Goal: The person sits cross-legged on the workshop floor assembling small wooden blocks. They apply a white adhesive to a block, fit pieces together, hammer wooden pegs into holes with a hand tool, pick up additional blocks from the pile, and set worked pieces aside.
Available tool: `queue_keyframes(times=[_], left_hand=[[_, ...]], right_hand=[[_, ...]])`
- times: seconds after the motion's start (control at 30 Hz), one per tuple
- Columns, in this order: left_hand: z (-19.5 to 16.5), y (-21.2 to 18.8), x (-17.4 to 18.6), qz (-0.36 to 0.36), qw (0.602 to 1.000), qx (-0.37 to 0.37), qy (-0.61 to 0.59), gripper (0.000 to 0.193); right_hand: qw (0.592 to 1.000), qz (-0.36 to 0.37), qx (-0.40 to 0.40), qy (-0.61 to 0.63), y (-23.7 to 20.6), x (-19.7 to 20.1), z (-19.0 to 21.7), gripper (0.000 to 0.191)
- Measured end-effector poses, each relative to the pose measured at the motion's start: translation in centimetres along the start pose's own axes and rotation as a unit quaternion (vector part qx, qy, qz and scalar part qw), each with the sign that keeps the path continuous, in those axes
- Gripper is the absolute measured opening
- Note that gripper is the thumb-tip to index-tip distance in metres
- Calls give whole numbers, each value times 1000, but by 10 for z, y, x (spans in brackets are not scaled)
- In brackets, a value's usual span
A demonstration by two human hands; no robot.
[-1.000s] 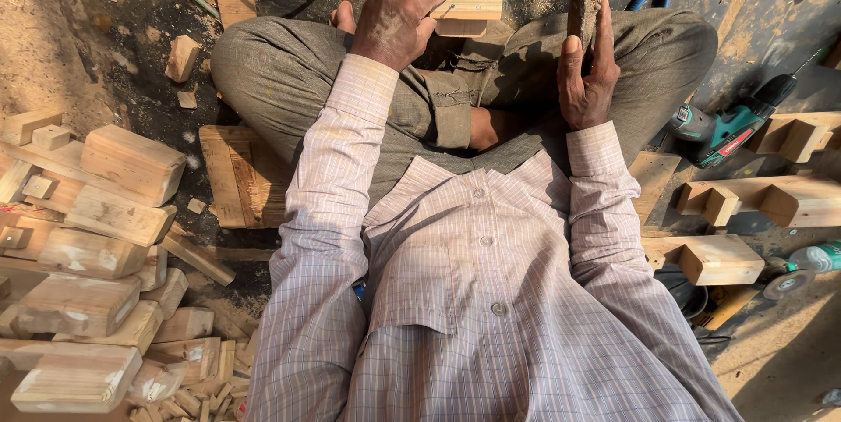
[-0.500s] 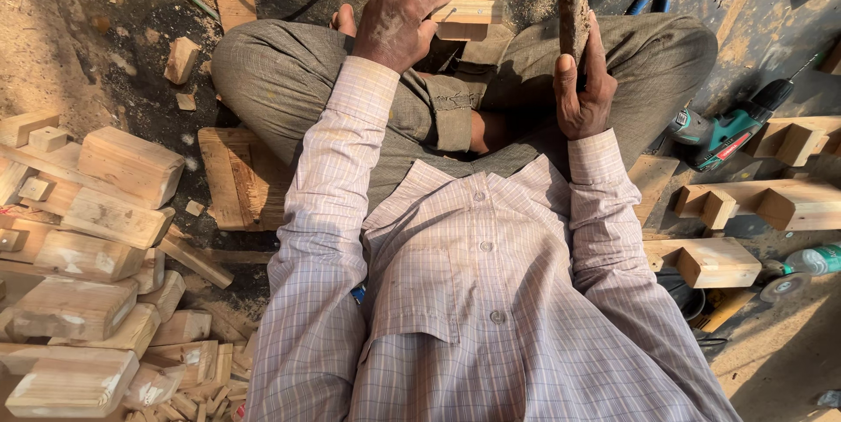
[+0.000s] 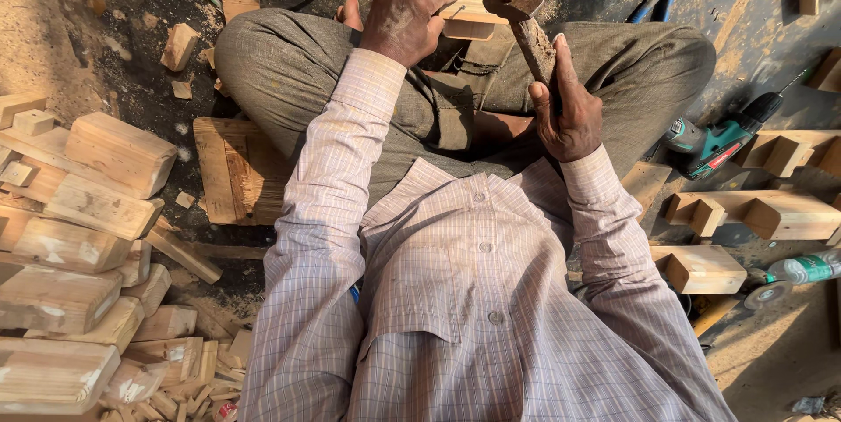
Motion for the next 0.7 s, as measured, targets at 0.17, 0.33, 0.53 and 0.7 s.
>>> queue_keyframes(times=[0.17, 0.33, 0.53, 0.7], left_hand=[[-1, 0, 3, -6, 1000, -8, 2, 41], [0, 3, 2, 20, 1000, 12, -3, 43], [-3, 0, 2, -11, 1000, -6, 21, 43], [6, 3, -7, 6, 1000, 8, -7, 40]], right_hand=[[995, -83, 49, 24, -1, 21, 20, 60], [987, 80, -12, -139, 12, -4, 16, 60], [992, -82, 59, 74, -2, 31, 39, 59], [982, 84, 3, -168, 11, -13, 21, 61]])
Point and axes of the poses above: each hand's wrist, its own y-axis towards the middle knuckle, its own x-axis out of the back of the hand, z = x × y, the point moved 8 cm from there along y, towards the middle knuckle, and after that the axes turned 8 degrees about -x, right-handed, at the moved point
